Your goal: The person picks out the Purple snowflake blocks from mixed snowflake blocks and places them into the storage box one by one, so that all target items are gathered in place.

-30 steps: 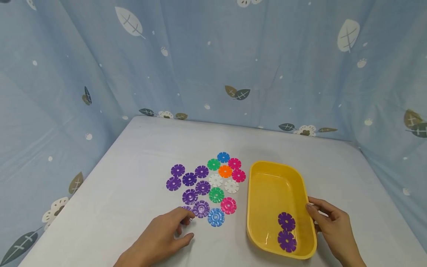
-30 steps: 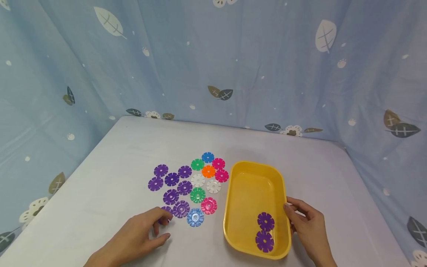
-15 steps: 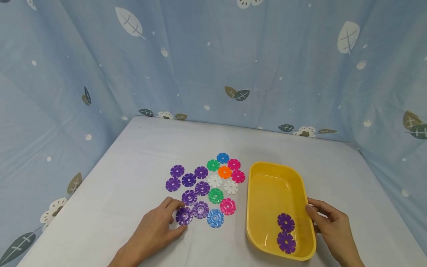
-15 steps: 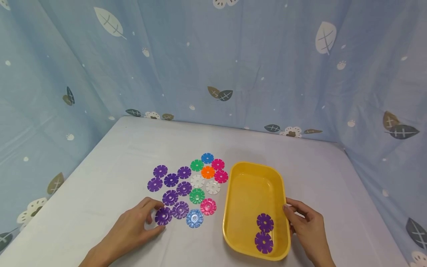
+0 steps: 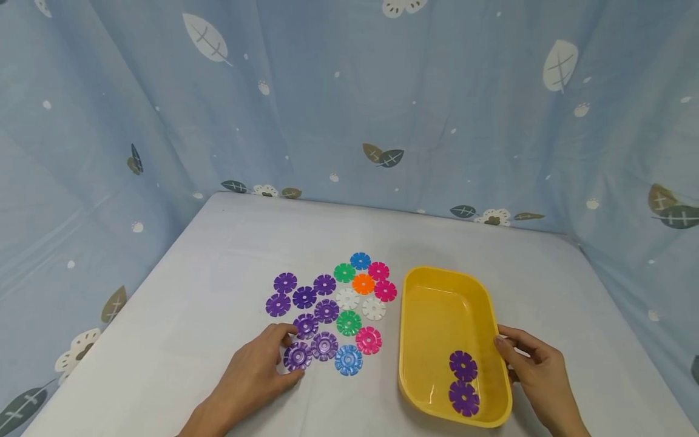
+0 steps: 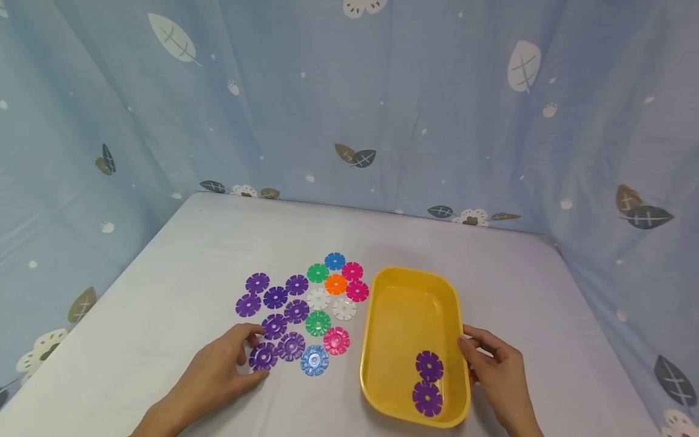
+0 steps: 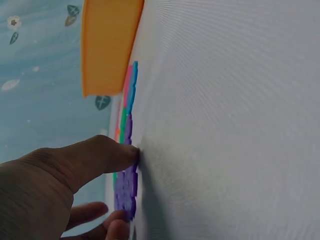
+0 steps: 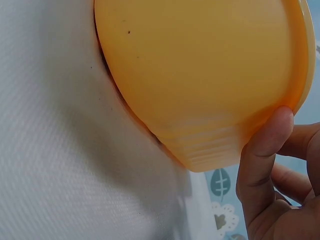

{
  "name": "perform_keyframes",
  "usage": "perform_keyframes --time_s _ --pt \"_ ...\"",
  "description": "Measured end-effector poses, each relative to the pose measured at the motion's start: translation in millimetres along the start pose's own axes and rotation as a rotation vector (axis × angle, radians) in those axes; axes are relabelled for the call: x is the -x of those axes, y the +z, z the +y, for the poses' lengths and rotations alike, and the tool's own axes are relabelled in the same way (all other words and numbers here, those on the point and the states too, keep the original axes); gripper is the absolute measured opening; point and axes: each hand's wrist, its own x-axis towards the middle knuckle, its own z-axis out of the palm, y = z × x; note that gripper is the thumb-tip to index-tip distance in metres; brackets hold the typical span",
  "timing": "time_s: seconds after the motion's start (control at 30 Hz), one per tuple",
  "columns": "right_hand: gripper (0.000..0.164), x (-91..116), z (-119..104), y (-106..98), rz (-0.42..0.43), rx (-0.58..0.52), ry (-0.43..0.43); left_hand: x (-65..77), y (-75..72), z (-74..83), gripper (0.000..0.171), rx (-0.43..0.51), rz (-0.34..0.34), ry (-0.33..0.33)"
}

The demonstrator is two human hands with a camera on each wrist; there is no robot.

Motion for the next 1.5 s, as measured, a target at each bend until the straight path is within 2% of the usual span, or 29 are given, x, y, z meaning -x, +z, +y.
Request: perform_keyframes --time_s 0.1,0.23,0.67,0.9,1.1,1.5 --pt "0.052 0 0 1 -0.008 -0.011 -0.002 -1.5 0.7 -1.0 0.068 -0.008 0.009 -0.018" --pt "0.051 1 0 2 -0.01 -0.019 -0.029 -2.8 2.1 -1.5 0.068 -0.04 0.027 0.012" --pt "0.05 2 2 0 0.007 -0.016 -0.042 -4.5 1.8 1.4 0.064 -0.033 0.089 0.078" --pt "0.051 5 3 -6 0.032 -0.021 -0.028 -6.4 -0.3 5.6 0.047 -0.084 0.025 0.099" --pt "0.049 4 4 -5 0.029 -0.022 -0.064 -4.7 -3.7 4.9 0.043 -0.13 -0.009 0.126" --pt "0.049 1 1 0 0.006 -0.012 -0.129 3.3 -9.2 1.5 0.04 -0.144 -0.061 0.163"
